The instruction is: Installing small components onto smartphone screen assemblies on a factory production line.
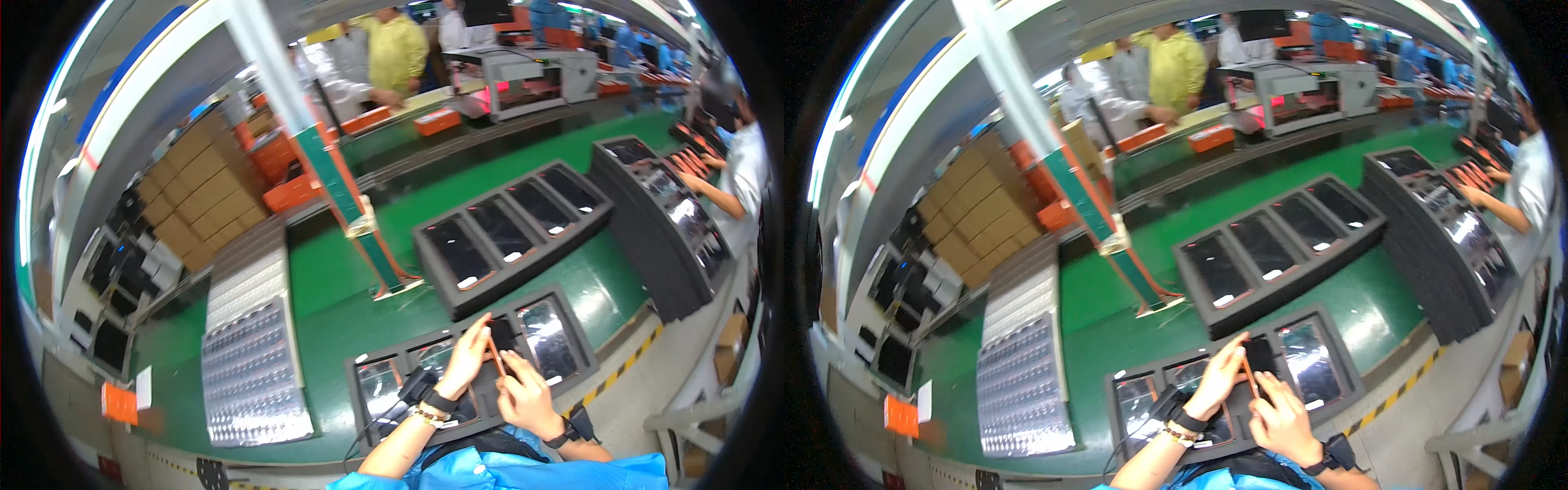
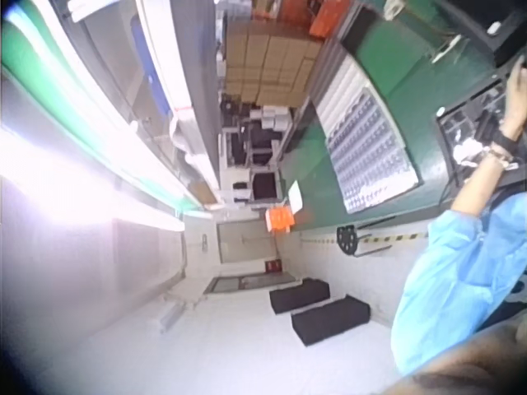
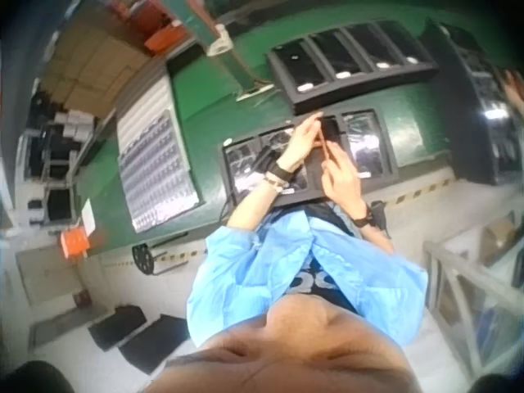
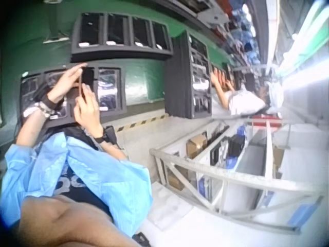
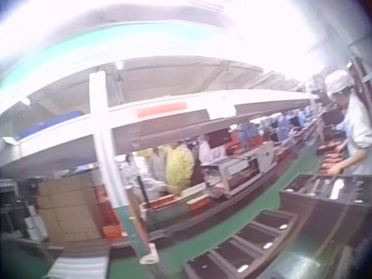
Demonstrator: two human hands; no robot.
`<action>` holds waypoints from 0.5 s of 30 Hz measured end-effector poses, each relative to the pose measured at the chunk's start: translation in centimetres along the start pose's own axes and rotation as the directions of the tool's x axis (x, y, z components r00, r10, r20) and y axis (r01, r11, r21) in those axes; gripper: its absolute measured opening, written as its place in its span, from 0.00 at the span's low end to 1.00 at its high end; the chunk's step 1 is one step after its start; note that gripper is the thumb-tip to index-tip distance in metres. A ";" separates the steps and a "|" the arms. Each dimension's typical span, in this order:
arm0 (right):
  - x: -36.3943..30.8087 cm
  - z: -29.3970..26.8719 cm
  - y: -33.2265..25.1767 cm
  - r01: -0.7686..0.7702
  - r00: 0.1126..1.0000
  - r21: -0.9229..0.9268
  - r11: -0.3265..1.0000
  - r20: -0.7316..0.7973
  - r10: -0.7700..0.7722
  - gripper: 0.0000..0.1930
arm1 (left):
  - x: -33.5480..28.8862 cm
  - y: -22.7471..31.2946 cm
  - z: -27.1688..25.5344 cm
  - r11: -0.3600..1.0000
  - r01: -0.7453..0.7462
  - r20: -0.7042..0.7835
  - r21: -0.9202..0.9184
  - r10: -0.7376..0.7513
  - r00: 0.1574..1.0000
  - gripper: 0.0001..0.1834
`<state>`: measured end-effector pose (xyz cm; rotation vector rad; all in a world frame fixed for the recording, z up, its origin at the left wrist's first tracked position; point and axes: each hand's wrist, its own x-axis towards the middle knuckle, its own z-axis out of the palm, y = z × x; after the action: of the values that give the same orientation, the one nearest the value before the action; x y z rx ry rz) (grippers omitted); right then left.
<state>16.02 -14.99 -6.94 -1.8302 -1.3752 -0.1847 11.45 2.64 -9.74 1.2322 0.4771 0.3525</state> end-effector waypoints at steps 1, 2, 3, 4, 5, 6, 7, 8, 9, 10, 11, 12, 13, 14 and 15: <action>0.0 0.2 -0.1 0.010 1.000 -0.030 0.999 0.012 -0.010 0.07 | -0.3 -0.4 -0.3 1.000 0.013 0.012 0.012 -0.013 1.000 0.26; -0.4 0.5 -0.2 0.002 0.999 -0.049 0.999 0.032 0.000 0.07 | -0.8 -0.2 -1.4 0.999 0.026 0.017 0.024 -0.026 1.000 0.25; -0.6 0.4 -0.1 0.010 0.999 -0.079 0.997 0.052 -0.006 0.07 | -2.0 1.6 -2.0 0.982 -0.025 0.028 0.189 0.020 0.999 0.24; -0.7 0.0 -0.1 0.020 0.997 -0.112 0.994 0.072 -0.012 0.08 | -3.5 4.2 -1.9 0.935 -0.068 0.045 0.348 0.056 0.997 0.23; -0.6 -0.2 -0.2 0.033 0.995 -0.110 0.993 0.101 -0.022 0.07 | -5.0 6.4 -2.6 0.810 -0.256 0.046 0.528 0.273 0.961 0.20; -0.5 -0.2 -0.4 0.043 0.991 -0.110 0.993 0.131 -0.028 0.07 | -6.2 8.2 -4.1 0.597 -0.366 0.029 0.714 0.497 0.867 0.14; -0.8 0.1 0.1 0.056 0.989 -0.133 0.990 0.145 -0.036 0.06 | -7.5 10.6 -5.8 0.595 -0.284 -0.077 0.752 0.507 0.858 0.12; 0.0 -0.4 -1.6 -0.013 0.993 -0.109 0.994 0.119 0.026 0.06 | -8.5 12.9 -7.8 0.598 -0.203 -0.174 0.776 0.512 0.841 0.10; 0.3 -0.5 -1.4 0.002 0.981 -0.060 0.998 0.195 0.010 0.06 | -9.2 14.3 -11.0 0.504 -0.152 -0.225 0.850 0.610 0.760 0.09; 0.2 -0.5 -0.6 0.005 0.965 -0.024 1.000 0.263 0.002 0.05 | -9.0 14.9 -15.0 0.411 -0.095 -0.246 0.907 0.699 0.672 0.09; -0.3 -0.9 -0.3 -0.041 0.967 0.094 0.995 0.255 0.016 0.05 | -9.8 15.8 -18.7 0.310 -0.004 -0.247 0.951 0.764 0.596 0.09; 0.1 -1.2 -0.8 -0.108 0.969 0.172 0.979 0.240 0.065 0.06 | -10.7 16.4 -22.6 0.336 0.137 -0.352 0.932 0.742 0.570 0.09; 0.3 -1.3 -0.5 -0.066 0.981 0.106 0.992 0.187 0.046 0.07 | -11.4 16.0 -27.7 0.295 0.286 -0.407 0.912 0.742 0.532 0.08; 0.3 -1.6 0.6 -0.029 0.991 0.037 0.999 0.132 0.024 0.07 | -12.0 15.3 -33.0 0.251 0.427 -0.455 0.869 0.745 0.488 0.08; -0.2 -2.1 2.0 -0.063 0.993 -0.075 0.995 0.094 0.070 0.09 | -12.5 14.5 -37.1 0.261 0.522 -0.520 0.812 0.729 0.444 0.07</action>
<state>18.42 -16.75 -6.72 -1.9645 -1.3874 -0.1135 -18.80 30.75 -3.43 2.3411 1.8426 1.0338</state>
